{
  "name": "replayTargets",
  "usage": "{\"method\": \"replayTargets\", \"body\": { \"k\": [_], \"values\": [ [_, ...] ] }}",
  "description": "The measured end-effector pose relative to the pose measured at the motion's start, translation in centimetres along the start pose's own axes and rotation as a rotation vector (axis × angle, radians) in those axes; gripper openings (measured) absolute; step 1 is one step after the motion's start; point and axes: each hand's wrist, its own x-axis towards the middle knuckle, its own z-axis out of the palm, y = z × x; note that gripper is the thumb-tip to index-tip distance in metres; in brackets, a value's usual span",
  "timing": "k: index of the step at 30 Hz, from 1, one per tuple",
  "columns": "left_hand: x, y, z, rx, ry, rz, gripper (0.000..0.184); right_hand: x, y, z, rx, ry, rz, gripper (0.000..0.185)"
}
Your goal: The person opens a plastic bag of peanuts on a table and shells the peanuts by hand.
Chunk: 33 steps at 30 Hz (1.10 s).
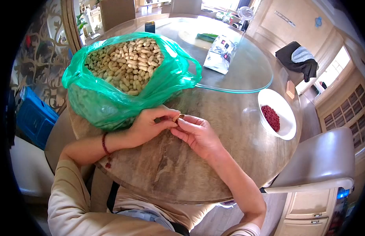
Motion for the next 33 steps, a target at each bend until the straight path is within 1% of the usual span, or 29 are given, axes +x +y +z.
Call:
{"method": "replayTargets", "body": {
  "k": [3,5,7,8,10,14,17,19,21,23,25,27,30,31,32,33],
  "values": [
    [0.0,0.4,-0.1,0.013,-0.021,-0.034,0.026,0.0,0.4,-0.4,-0.02,0.004,-0.005,0.025],
    [0.0,0.3,-0.2,-0.003,-0.031,-0.04,0.026,-0.1,0.1,-0.2,-0.042,0.008,0.03,0.025],
    [0.0,0.2,-0.4,0.05,-0.053,0.051,0.025,0.0,0.1,-0.5,-0.07,-0.006,0.035,0.026],
    [0.0,0.1,-0.4,0.051,-0.056,0.051,0.025,0.0,0.1,-0.7,-0.1,-0.022,0.043,0.026],
    [0.1,-0.3,-0.5,0.045,-0.059,0.154,0.024,0.1,0.2,-0.8,-0.078,-0.045,0.029,0.026],
    [0.4,-0.4,-0.7,0.063,-0.089,0.218,0.022,0.1,-0.2,-0.7,-0.033,-0.111,0.015,0.026],
    [0.5,-0.3,-0.6,0.06,-0.059,0.251,0.022,0.2,-0.4,-0.7,0.007,-0.108,0.008,0.026],
    [0.4,-0.3,-0.5,0.025,-0.032,0.136,0.021,0.0,-0.6,-0.4,0.025,-0.097,0.025,0.026],
    [0.3,-0.1,-0.5,0.014,-0.035,0.102,0.019,0.0,-0.5,-0.3,0.042,-0.086,0.043,0.025],
    [0.4,0.0,-0.4,0.001,-0.038,0.067,0.018,0.1,0.0,-0.6,-0.006,-0.077,-0.001,0.025],
    [0.4,-0.1,-0.4,-0.097,-0.038,-0.05,0.02,0.1,0.0,-0.8,-0.041,-0.092,0.004,0.026],
    [0.4,-0.2,-0.3,-0.14,-0.028,-0.077,0.02,0.0,-0.2,-0.9,-0.078,-0.105,0.01,0.026],
    [0.2,-0.4,-0.4,-0.238,0.011,-0.122,0.02,-0.3,-1.1,-0.9,-0.168,-0.054,0.048,0.021],
    [0.2,-0.5,-0.3,-0.293,0.035,-0.144,0.019,-0.6,-1.8,-0.9,-0.362,-0.003,-0.043,0.017],
    [0.3,-0.4,-0.3,-0.308,0.014,-0.134,0.019,-0.9,-2.5,-1.0,-0.558,0.053,-0.132,0.014],
    [0.2,-0.2,-0.3,-0.34,0.014,-0.157,0.018,-1.3,-3.5,-1.8,-0.893,0.184,-0.346,0.014]
  ]
}}
